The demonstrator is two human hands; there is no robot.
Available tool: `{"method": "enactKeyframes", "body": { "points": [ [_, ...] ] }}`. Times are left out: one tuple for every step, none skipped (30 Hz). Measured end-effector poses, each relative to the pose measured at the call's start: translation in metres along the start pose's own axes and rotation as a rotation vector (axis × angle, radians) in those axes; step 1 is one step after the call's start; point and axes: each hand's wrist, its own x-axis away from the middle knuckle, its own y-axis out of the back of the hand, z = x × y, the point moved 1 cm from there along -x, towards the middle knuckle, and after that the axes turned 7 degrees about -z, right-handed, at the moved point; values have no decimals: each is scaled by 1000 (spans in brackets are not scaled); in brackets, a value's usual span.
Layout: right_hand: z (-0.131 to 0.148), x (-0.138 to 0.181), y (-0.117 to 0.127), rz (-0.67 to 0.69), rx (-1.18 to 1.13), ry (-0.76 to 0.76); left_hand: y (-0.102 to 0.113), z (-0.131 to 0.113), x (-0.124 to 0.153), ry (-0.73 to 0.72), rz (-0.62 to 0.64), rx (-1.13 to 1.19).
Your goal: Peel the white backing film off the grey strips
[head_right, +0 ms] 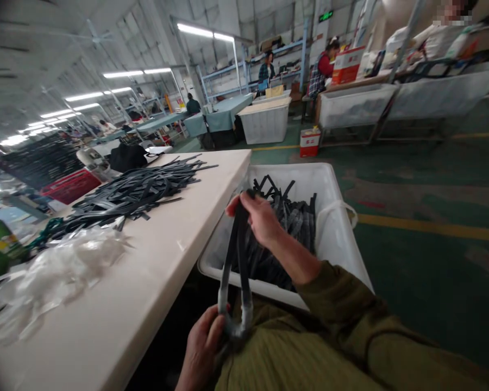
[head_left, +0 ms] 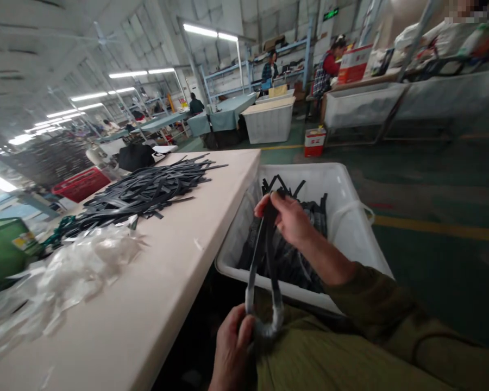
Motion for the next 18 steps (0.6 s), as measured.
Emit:
{"method": "enactKeyframes", "body": {
  "points": [
    [17,-11,11,-48,22,100,3,5,0,31,-32,31],
    [33,-23,23,-101,47,204,5,10,-1,74,-58,62],
    [49,-35,37,-129,95,287,9,15,0,115,-84,88],
    [61,-47,52,-148,158,366,12,20,0,146,-109,107],
    [70,-59,68,-161,248,442,14,25,0,166,-129,120],
    [75,-70,84,-178,379,500,16,29,1,178,-143,131],
    [74,-79,101,-196,554,528,18,34,1,188,-152,140],
    [68,-87,116,-215,761,517,18,38,1,199,-151,148],
    [57,-93,132,-224,1001,446,18,41,1,212,-144,154],
    [42,-97,146,-230,1106,382,18,45,1,223,-133,154],
    [25,-97,159,-228,1173,329,18,48,1,229,-123,147],
    [6,-95,171,-228,1243,277,17,52,0,229,-113,131],
    [-13,-90,181,-226,1315,225,17,56,0,223,-100,108],
    [-32,-84,190,-217,1386,172,17,60,0,210,-93,77],
    [-49,-76,198,-206,1454,115,16,64,0,193,-93,41],
    [-64,-69,205,-198,1520,58,15,69,0,174,-97,4],
    [-77,-62,211,-191,1579,3,15,74,0,156,-105,-29],
    [-87,-57,216,-181,1630,-48,14,79,0,139,-115,-56]
  ]
}}
